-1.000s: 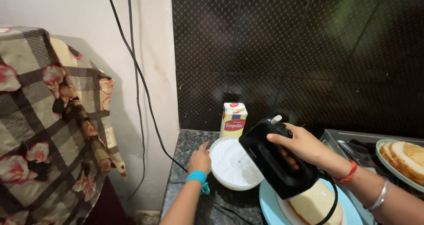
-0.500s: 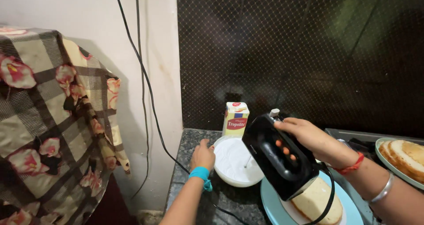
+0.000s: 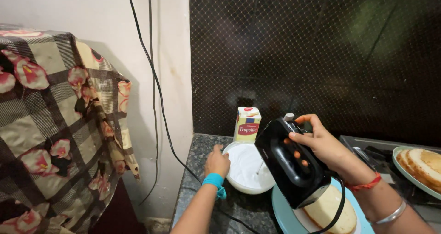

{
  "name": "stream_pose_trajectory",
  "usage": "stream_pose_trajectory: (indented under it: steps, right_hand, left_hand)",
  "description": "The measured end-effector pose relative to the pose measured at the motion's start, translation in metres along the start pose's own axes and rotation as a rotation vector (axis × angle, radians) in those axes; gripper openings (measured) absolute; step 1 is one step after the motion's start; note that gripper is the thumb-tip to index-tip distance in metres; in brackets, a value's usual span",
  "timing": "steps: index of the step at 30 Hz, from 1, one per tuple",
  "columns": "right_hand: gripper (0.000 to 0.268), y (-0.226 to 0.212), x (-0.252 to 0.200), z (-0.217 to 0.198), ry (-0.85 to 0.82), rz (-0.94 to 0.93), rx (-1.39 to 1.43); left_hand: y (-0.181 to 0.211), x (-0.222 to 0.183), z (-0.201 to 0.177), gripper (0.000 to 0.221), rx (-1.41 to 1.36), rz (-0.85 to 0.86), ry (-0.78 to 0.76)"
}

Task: The person whips cream in a bowl using a hand mixer, then detaches the beaters and sets the mixer down.

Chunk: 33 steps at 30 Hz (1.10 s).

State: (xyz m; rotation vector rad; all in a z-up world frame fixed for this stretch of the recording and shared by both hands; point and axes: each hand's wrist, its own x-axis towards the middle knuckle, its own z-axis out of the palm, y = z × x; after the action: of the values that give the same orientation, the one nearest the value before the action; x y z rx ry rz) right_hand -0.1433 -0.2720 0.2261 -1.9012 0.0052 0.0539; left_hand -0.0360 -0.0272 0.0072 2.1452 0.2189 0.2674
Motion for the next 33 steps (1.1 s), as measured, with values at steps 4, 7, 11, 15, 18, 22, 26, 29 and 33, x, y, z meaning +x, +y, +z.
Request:
stream_pose_trajectory:
  steps: [4, 7, 11, 15, 18, 22, 26, 29, 33]
  right_hand:
    - [0.047, -0.002, -0.009, 0.005, -0.001, -0.012, 0.033]
    - [0.045, -0.001, -0.011, 0.007, 0.012, -0.03, 0.027]
    - [0.046, 0.004, -0.01, 0.007, -0.006, -0.076, 0.052]
    - [0.047, 0.005, -0.011, 0.008, -0.006, -0.104, 0.068]
    - [0.047, 0.003, -0.014, 0.011, 0.01, -0.092, 0.053]
    - [0.047, 0.002, -0.017, 0.013, 0.011, -0.099, 0.055]
    - [0.044, 0.004, -0.018, 0.016, 0.021, -0.126, 0.019]
    - [0.043, 0.005, -0.019, 0.017, -0.004, -0.164, 0.058]
    - [0.043, 0.005, -0.018, 0.017, 0.019, -0.149, 0.057]
  left_hand:
    - [0.0, 0.0, 0.005, 0.041, -0.009, 0.02, 0.016]
    - [-0.001, 0.0, 0.006, 0.04, -0.004, 0.024, 0.026]
    - [-0.001, -0.002, 0.006, 0.041, 0.008, 0.014, 0.014]
    - [-0.003, -0.006, 0.006, 0.041, 0.011, 0.034, 0.038]
    - [-0.002, -0.006, 0.006, 0.04, -0.001, 0.012, 0.022]
    - [0.0, -0.008, 0.005, 0.042, -0.026, 0.005, 0.023]
    - [0.003, -0.008, 0.002, 0.042, -0.031, -0.009, 0.024]
    - [0.006, -0.01, 0.0, 0.042, -0.036, -0.009, 0.033]
    - [0.009, -0.011, -0.003, 0.041, -0.052, -0.033, 0.032]
